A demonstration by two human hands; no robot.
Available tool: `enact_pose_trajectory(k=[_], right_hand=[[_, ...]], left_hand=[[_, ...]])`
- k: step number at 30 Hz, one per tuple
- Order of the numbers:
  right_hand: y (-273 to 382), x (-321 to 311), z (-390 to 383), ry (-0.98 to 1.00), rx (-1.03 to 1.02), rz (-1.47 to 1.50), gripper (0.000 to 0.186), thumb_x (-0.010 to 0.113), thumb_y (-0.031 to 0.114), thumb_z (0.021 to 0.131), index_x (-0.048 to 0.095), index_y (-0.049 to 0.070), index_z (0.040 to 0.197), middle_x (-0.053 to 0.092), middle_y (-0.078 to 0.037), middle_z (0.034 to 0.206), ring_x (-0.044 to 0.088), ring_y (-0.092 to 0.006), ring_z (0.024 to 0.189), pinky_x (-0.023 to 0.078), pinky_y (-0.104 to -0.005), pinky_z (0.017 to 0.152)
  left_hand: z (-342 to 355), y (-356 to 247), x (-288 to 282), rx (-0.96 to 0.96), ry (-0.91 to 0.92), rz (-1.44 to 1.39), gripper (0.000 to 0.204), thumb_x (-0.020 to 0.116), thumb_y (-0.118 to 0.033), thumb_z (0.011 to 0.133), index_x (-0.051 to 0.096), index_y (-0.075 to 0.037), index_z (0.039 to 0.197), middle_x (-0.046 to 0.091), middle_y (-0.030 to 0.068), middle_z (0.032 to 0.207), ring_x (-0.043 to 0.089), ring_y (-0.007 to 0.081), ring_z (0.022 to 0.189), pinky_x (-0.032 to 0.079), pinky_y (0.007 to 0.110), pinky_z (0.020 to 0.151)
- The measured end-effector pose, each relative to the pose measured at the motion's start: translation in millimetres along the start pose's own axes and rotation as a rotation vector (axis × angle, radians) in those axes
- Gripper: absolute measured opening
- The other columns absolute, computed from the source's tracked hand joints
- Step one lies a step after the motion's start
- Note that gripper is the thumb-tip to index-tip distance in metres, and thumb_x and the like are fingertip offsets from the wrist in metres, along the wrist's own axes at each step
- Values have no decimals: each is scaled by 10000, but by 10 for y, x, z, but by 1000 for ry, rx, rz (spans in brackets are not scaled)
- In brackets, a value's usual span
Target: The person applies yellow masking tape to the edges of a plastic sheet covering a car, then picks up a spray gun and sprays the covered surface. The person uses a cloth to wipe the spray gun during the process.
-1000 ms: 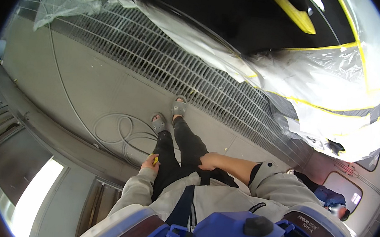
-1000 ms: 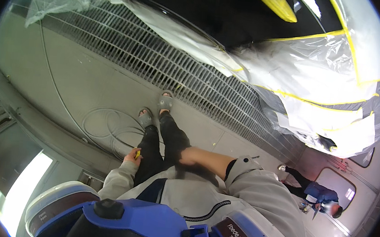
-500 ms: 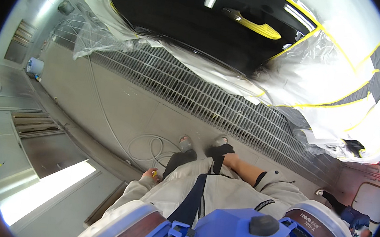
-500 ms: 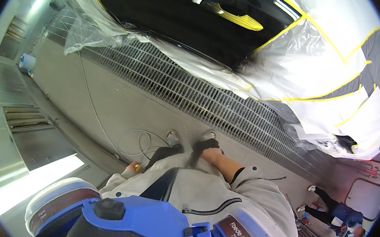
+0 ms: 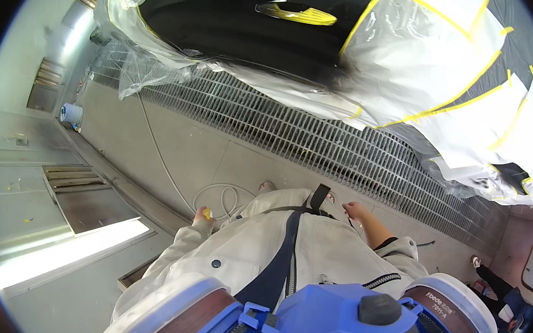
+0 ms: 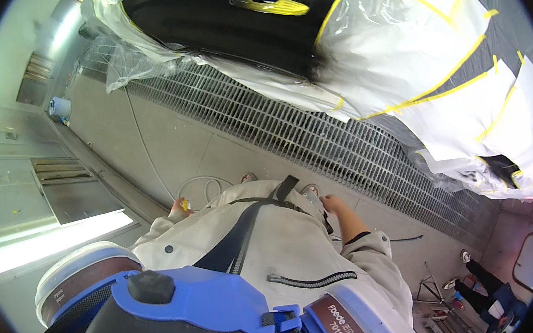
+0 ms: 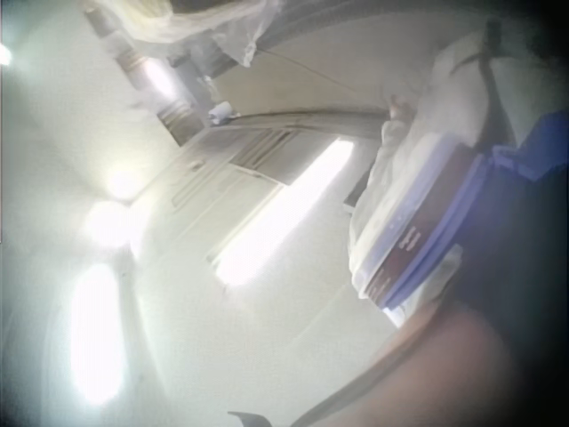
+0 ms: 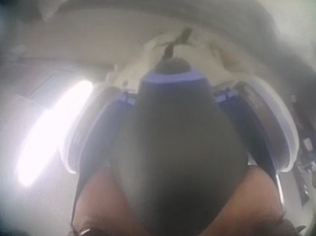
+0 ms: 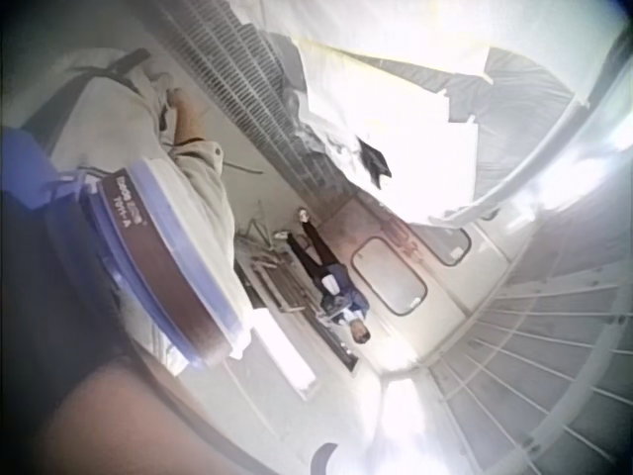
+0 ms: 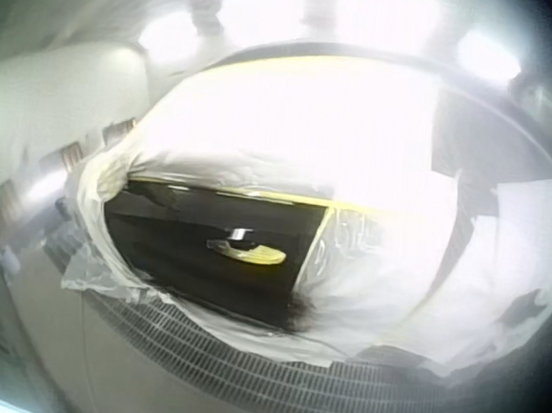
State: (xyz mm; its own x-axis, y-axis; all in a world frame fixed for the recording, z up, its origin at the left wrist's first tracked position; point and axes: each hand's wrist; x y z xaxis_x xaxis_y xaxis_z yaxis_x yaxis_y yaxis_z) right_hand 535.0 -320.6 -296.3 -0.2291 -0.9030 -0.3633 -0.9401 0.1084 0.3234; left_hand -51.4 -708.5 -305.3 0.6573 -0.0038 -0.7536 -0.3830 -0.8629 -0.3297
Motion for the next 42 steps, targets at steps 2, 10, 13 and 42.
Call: enact_pose_trajectory(k=[2,10,13,42], right_hand=[[-185,32,10,-4,-59,243,490,664,451,1000,782,45,1246,801,-164,1147,756,-295,1030,572,-411,935],[-782,-602,72,-143,-96,220,316,713,326,962,855,48,917,816,-99,855,781,-251,848,600,-411,801],[-1115,-702,195,-330,-187,-99,226,696,218,959,847,51,983,812,-83,818,797,-266,862,611,-415,785],[-1098,-353,458,-262,-161,98,366,552,255,954,802,83,1160,754,-198,1258,687,-406,1199,537,-490,1053]], left_hand=[[46,-291,41,7,27,27,842,881,-212,784,476,-137,1518,784,176,1097,752,317,1041,588,416,932],[50,-1805,201,297,70,174,509,787,-255,907,656,-97,1373,792,104,1008,750,254,896,571,368,855],[-249,-2204,180,222,110,51,362,784,-334,913,760,-90,1179,798,85,988,746,303,910,571,399,861],[-1382,-1684,-113,3,135,90,427,880,-392,863,800,-104,1168,801,43,939,746,209,848,585,336,779]])
Point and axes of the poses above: each hand's wrist, its own z-axis towards the middle knuckle, its own x-axis out of the palm, y = z × x
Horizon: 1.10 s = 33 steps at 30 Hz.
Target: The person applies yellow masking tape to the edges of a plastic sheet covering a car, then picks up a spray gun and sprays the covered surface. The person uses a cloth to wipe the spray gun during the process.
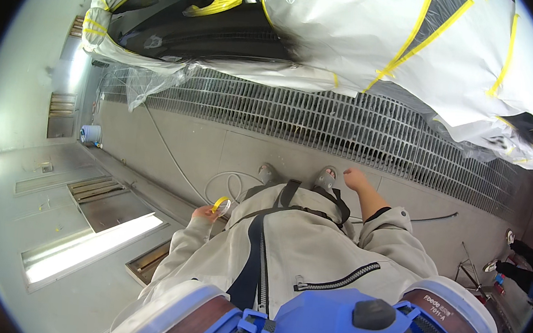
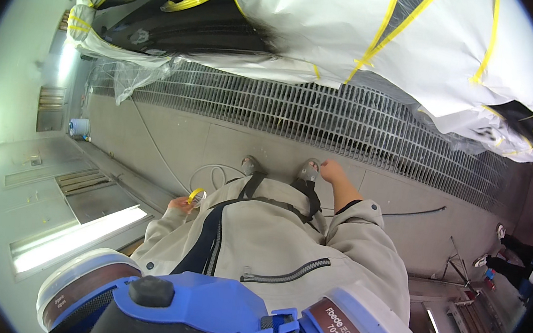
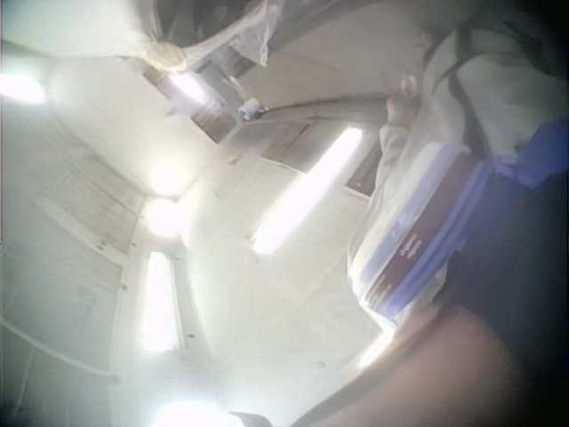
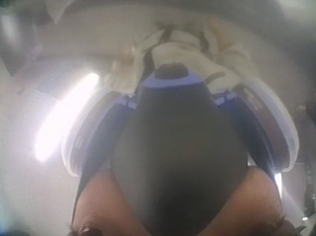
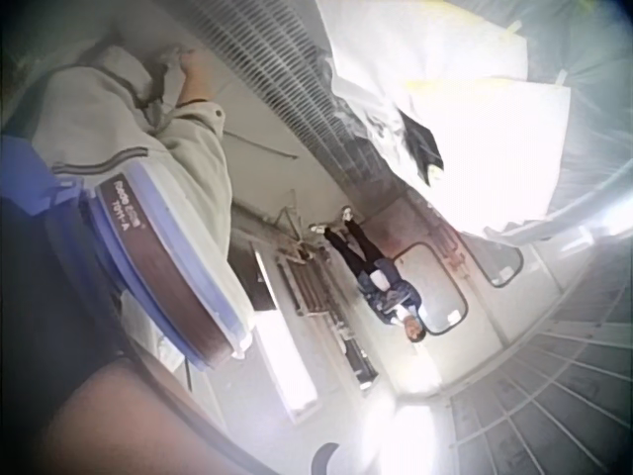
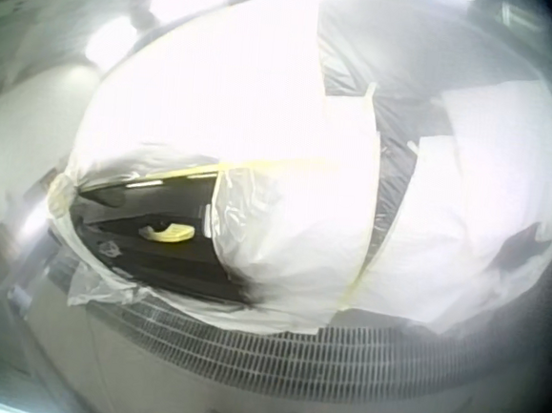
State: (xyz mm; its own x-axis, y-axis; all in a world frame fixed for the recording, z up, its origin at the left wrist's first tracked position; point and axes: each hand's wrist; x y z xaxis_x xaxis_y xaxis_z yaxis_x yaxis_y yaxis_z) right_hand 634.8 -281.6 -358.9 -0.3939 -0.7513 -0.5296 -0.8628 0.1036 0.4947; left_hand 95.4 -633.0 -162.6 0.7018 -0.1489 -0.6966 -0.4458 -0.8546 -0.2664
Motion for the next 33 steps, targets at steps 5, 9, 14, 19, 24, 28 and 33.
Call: enact_pose_trajectory(k=[5,9,14,19,24,28,33], right_hand=[[-331,410,-23,107,25,-141,342,557,256,951,819,79,1082,752,-218,1217,698,-423,1148,561,-499,1008],[-795,820,39,136,3,-189,351,562,269,948,813,63,1080,752,-242,1163,703,-450,1104,571,-512,974],[-961,762,-59,129,56,-194,309,552,195,940,803,58,1057,759,-232,1152,702,-450,1103,577,-513,957],[-691,291,-27,133,35,-220,361,553,211,954,781,26,1164,737,-257,1242,681,-453,1186,546,-509,1026],[-637,108,107,1,-45,-185,353,547,185,940,775,41,1169,744,-244,1220,682,-448,1177,555,-520,997],[-723,75,101,-55,-297,-583,224,603,149,917,772,50,1025,750,-204,1029,724,-404,1008,588,-500,855],[-379,418,-120,22,171,25,297,627,282,955,774,25,977,723,-176,927,736,-351,896,576,-469,791]], left_hand=[[-75,199,-104,74,-84,152,433,923,-288,852,786,-65,1197,780,32,890,702,120,724,569,283,692],[-411,127,-170,-28,-54,221,454,900,-378,832,797,-111,1185,797,55,946,743,175,819,588,314,779],[-619,6,-111,-212,142,235,445,864,-457,846,791,-97,1096,806,62,919,773,228,842,603,364,821],[-351,-10,56,-176,211,-51,253,878,-238,898,734,-35,935,762,37,798,689,126,684,550,312,643],[37,-191,70,-30,222,-81,189,828,-177,946,723,-20,934,751,37,803,693,129,715,541,302,668],[311,-281,37,23,249,-9,284,795,-324,963,729,-48,976,752,26,833,678,126,752,530,331,682],[770,46,-64,14,179,226,393,786,-510,893,788,-122,953,767,48,827,725,212,777,556,371,739]])
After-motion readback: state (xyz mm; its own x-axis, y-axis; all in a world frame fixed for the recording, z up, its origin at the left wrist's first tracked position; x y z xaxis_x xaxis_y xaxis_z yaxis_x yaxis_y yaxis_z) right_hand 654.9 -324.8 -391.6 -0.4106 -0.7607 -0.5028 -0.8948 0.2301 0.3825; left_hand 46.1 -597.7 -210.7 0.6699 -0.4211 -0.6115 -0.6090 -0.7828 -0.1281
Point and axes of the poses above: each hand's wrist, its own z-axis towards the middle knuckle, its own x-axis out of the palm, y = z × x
